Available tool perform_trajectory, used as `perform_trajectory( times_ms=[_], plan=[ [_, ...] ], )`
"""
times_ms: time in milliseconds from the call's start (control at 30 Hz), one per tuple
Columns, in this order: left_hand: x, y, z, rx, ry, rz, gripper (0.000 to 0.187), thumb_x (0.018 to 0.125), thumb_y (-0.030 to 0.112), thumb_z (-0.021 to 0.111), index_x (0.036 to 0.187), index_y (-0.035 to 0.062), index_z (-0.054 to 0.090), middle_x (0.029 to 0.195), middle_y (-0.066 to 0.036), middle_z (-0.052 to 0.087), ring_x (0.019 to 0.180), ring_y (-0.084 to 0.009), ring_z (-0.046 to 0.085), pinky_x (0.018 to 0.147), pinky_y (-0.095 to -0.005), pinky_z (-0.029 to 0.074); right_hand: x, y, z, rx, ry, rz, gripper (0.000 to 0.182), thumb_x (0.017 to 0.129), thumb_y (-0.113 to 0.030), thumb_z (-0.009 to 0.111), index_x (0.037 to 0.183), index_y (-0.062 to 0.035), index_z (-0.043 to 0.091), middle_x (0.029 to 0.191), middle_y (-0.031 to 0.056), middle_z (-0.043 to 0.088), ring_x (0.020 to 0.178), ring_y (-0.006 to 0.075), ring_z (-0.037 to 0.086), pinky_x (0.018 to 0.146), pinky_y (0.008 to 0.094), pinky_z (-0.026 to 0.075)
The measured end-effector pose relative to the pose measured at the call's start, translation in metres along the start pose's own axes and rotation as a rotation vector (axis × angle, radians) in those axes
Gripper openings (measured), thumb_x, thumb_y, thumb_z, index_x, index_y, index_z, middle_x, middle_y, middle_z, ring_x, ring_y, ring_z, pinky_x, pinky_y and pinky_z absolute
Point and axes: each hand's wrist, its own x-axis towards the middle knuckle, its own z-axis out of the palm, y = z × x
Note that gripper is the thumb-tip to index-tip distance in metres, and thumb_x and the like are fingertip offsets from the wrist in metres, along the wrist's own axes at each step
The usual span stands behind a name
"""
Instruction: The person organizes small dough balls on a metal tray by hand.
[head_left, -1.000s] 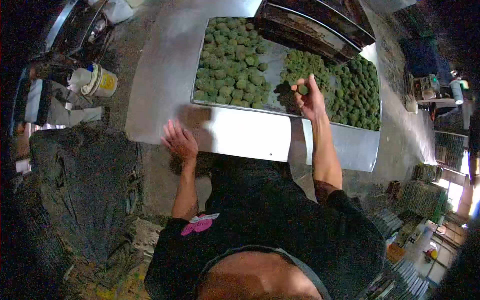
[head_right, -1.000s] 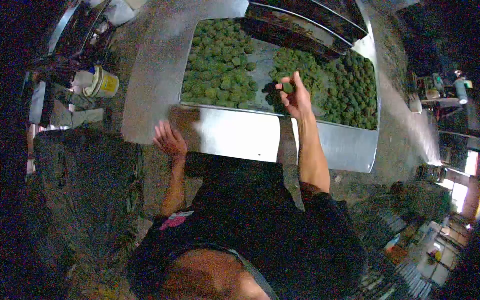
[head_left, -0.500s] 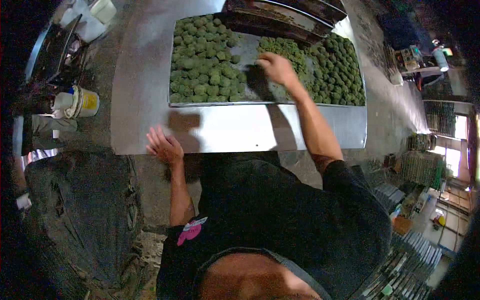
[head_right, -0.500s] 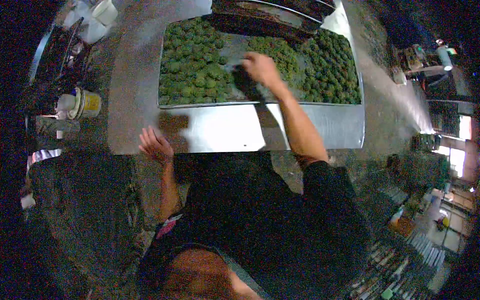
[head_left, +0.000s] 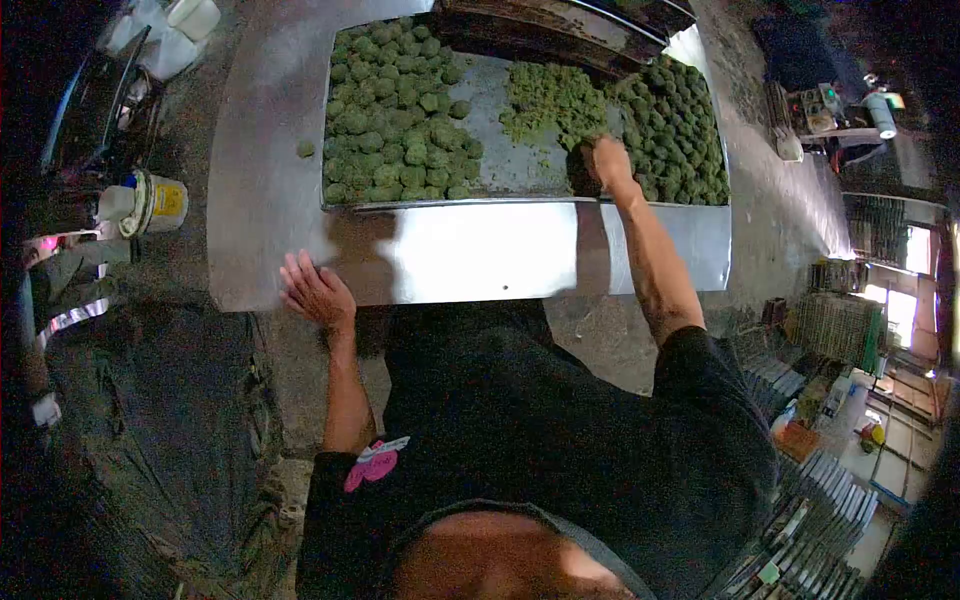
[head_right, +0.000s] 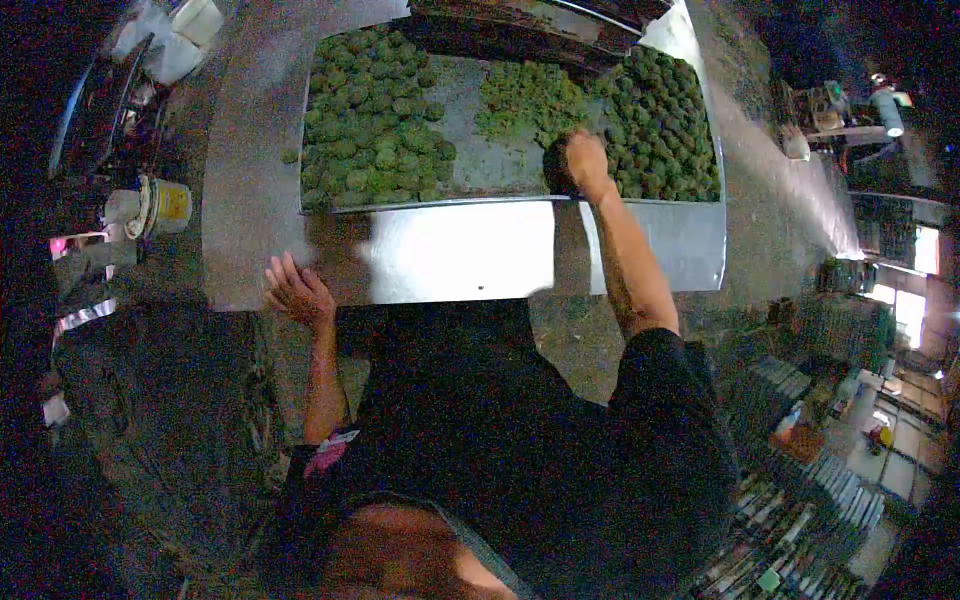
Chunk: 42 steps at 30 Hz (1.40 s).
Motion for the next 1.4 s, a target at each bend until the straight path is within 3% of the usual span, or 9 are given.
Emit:
perform_trajectory(
  times_ms=[100,233,500,633,833,900,1167,1300,1400],
  plan=[
    [0.000,-0.001,0.004,0.032,0.015,0.005,0.044,0.089,0.019,0.042,0.132,0.0146,0.041,0.140,-0.010,0.036,0.131,-0.0323,0.030,0.103,-0.0579,0.018,-0.017,0.017,0.007,0.153,-0.122,-0.376,0.023,0.083,-0.021,0.057,0.093,-0.0029,0.067,0.090,0.0211,0.064,0.085,0.0388,0.061,0.072,0.0420,0.050],
    [-0.001,-0.002,0.002,0.018,0.039,0.038,0.044,0.088,0.019,0.043,0.132,0.0139,0.041,0.140,-0.010,0.037,0.130,-0.0325,0.031,0.102,-0.0582,0.019,-0.037,0.019,-0.016,0.662,-0.155,-0.093,0.035,0.084,-0.033,0.058,0.105,-0.0048,0.065,0.101,0.0192,0.063,0.090,0.0352,0.060,0.077,0.0397,0.049],
    [-0.003,-0.004,0.003,-0.033,0.009,0.005,0.043,0.088,0.018,0.042,0.130,0.0101,0.044,0.140,-0.011,0.036,0.132,-0.0330,0.028,0.103,-0.0589,0.016,-0.014,-0.047,-0.010,0.140,-0.123,-0.482,0.024,0.074,-0.027,0.061,0.082,-0.0060,0.068,0.083,0.0156,0.066,0.072,0.0343,0.062,0.065,0.0417,0.049],
    [-0.001,-0.006,0.006,-0.040,-0.022,-0.032,0.043,0.088,0.021,0.041,0.130,0.0105,0.045,0.140,-0.012,0.037,0.132,-0.0334,0.027,0.104,-0.0592,0.015,0.024,0.002,0.019,0.570,-0.158,-0.388,0.027,0.080,-0.032,0.060,0.089,-0.0082,0.069,0.084,0.0142,0.067,0.069,0.0276,0.064,0.063,0.0374,0.049],
    [0.003,0.001,-0.008,-0.042,-0.085,-0.060,0.043,0.088,0.022,0.042,0.129,0.0109,0.046,0.138,-0.013,0.038,0.131,-0.0350,0.029,0.104,-0.0590,0.014,0.026,-0.044,0.018,0.356,-0.188,-0.368,0.025,0.077,-0.027,0.060,0.092,-0.0086,0.068,0.092,0.0153,0.065,0.081,0.0339,0.062,0.068,0.0393,0.050],
    [0.005,0.001,-0.006,-0.057,-0.069,-0.069,0.043,0.088,0.022,0.043,0.129,0.0110,0.046,0.138,-0.014,0.039,0.131,-0.0352,0.029,0.105,-0.0588,0.014,0.015,-0.048,0.024,0.091,-0.187,-0.715,0.024,0.075,-0.024,0.060,0.091,-0.0079,0.067,0.091,0.0159,0.064,0.081,0.0347,0.061,0.067,0.0400,0.049],
    [-0.003,-0.005,-0.002,-0.053,-0.054,-0.043,0.047,0.087,0.024,0.047,0.132,0.0143,0.042,0.142,-0.009,0.034,0.134,-0.0309,0.026,0.106,-0.0570,0.011,0.025,-0.068,-0.021,0.539,-0.107,-0.425,0.025,0.077,-0.024,0.060,0.093,-0.0064,0.068,0.083,0.0174,0.066,0.076,0.0277,0.065,0.065,0.0358,0.049],
    [0.000,-0.001,-0.002,-0.067,-0.036,-0.041,0.043,0.087,0.019,0.046,0.129,0.0114,0.045,0.138,-0.014,0.039,0.132,-0.0348,0.028,0.105,-0.0583,0.013,0.019,-0.090,-0.039,0.465,-0.501,-0.498,0.025,0.080,-0.023,0.057,0.092,-0.0043,0.068,0.079,0.0167,0.066,0.070,0.0199,0.064,0.062,0.0309,0.049],
    [0.000,-0.003,-0.002,-0.059,-0.029,-0.035,0.043,0.086,0.019,0.045,0.129,0.0118,0.045,0.138,-0.013,0.038,0.132,-0.0341,0.029,0.105,-0.0582,0.013,0.006,-0.089,-0.028,0.830,-0.423,-0.730,0.019,0.073,-0.016,0.060,0.088,-0.0087,0.069,0.075,0.0127,0.066,0.066,0.0230,0.063,0.059,0.0351,0.048]
  ],
)
